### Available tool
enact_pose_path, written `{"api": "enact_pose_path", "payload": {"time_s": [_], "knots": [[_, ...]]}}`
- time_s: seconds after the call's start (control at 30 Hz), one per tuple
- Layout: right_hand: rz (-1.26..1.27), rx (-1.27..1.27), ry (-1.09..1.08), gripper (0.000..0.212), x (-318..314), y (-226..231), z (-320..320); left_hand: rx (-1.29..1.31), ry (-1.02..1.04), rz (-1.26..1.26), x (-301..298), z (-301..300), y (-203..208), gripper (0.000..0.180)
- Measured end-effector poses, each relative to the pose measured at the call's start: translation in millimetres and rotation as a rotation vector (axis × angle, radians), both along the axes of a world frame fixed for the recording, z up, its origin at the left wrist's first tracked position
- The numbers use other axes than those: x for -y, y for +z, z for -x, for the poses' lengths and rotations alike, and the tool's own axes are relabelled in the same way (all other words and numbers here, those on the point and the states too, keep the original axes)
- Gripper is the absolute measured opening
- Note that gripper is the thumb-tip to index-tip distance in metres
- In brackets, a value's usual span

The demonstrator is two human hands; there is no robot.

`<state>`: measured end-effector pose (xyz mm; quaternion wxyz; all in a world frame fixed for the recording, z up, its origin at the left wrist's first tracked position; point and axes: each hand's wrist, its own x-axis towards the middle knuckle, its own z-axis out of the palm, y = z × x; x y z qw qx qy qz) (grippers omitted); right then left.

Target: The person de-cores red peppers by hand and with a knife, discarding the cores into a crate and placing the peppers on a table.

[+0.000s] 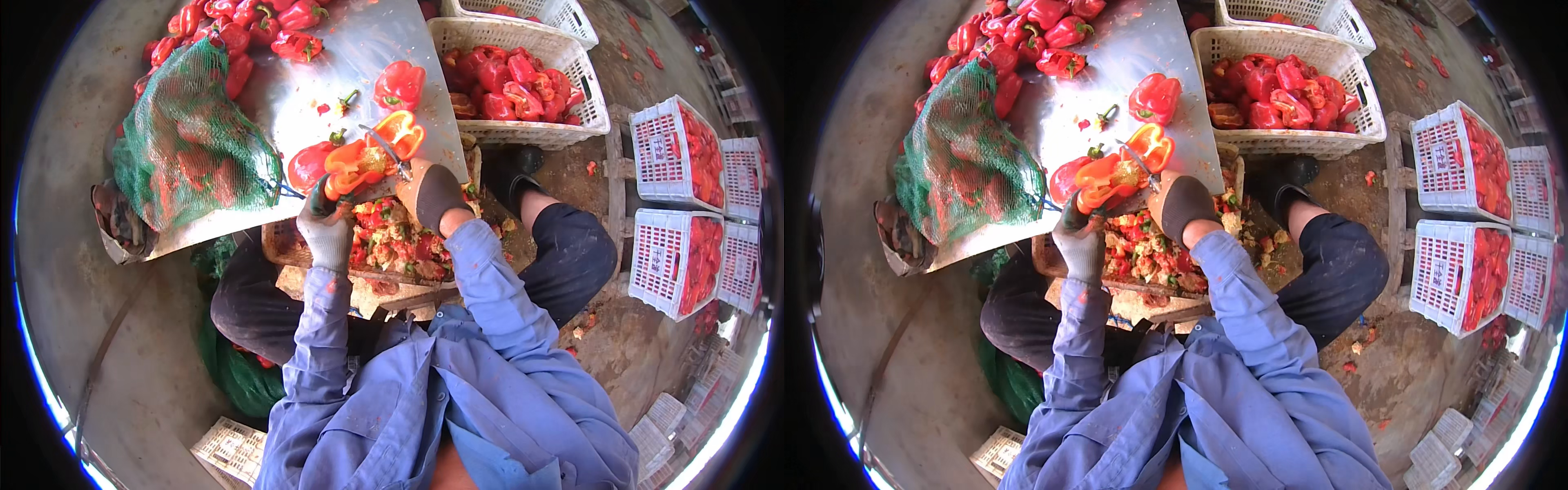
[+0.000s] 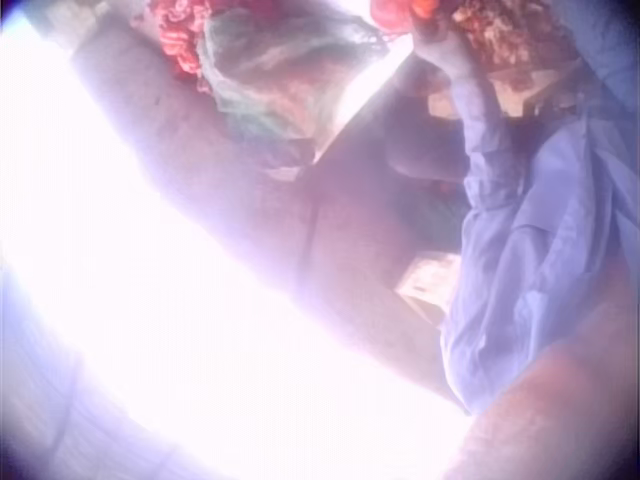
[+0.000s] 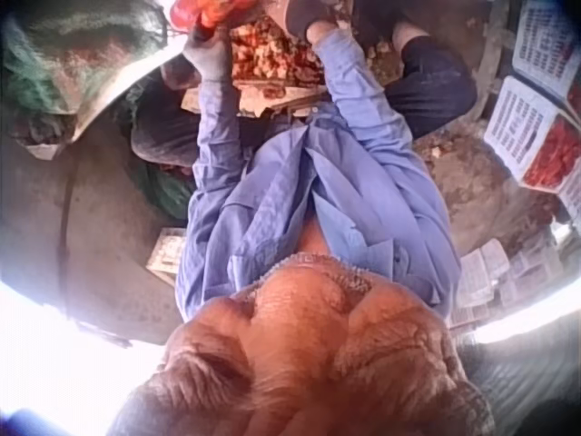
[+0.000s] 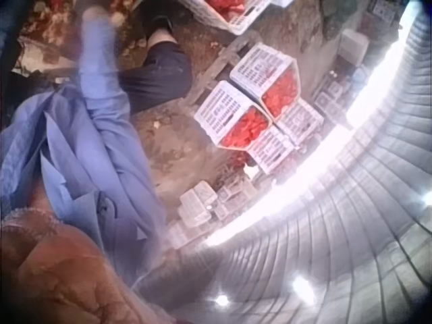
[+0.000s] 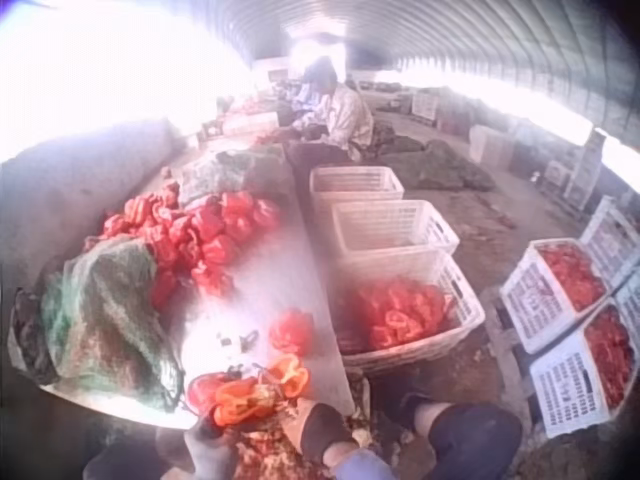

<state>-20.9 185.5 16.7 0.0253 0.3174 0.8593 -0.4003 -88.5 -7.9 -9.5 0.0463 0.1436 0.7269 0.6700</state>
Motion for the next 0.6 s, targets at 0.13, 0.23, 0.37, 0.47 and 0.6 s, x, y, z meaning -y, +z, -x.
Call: {"api": "enact_pose_path", "payload": {"time_s": [0.13, 0.23, 0.37, 0.47, 0.6], "knots": [[-0.036, 0.093, 0.126, 0.026, -6.1, -1.0, -9.2, 0.016, 0.055, -0.017, -7.8, 0.0, 0.7, 0.045], [-0.023, 0.11, 0.078, 0.026, 4.8, -6.3, -16.3, 0.002, 0.102, 0.021, -10.0, 0.9, -7.4, 0.042], [-0.031, 0.078, 0.076, 0.029, 18.1, -17.0, -31.3, 0.081, 0.17, -0.071, -16.0, 1.0, -7.3, 0.038], [-0.128, 0.029, 0.129, 0.03, 18.9, -63.5, -45.6, 0.063, 0.173, -0.133, -23.2, 3.4, -15.4, 0.037], [0.033, 0.015, 0.005, 0.03, 24.1, -47.3, -71.9, 0.185, 0.166, -0.276, -20.1, 2.3, -16.0, 0.034]]}}
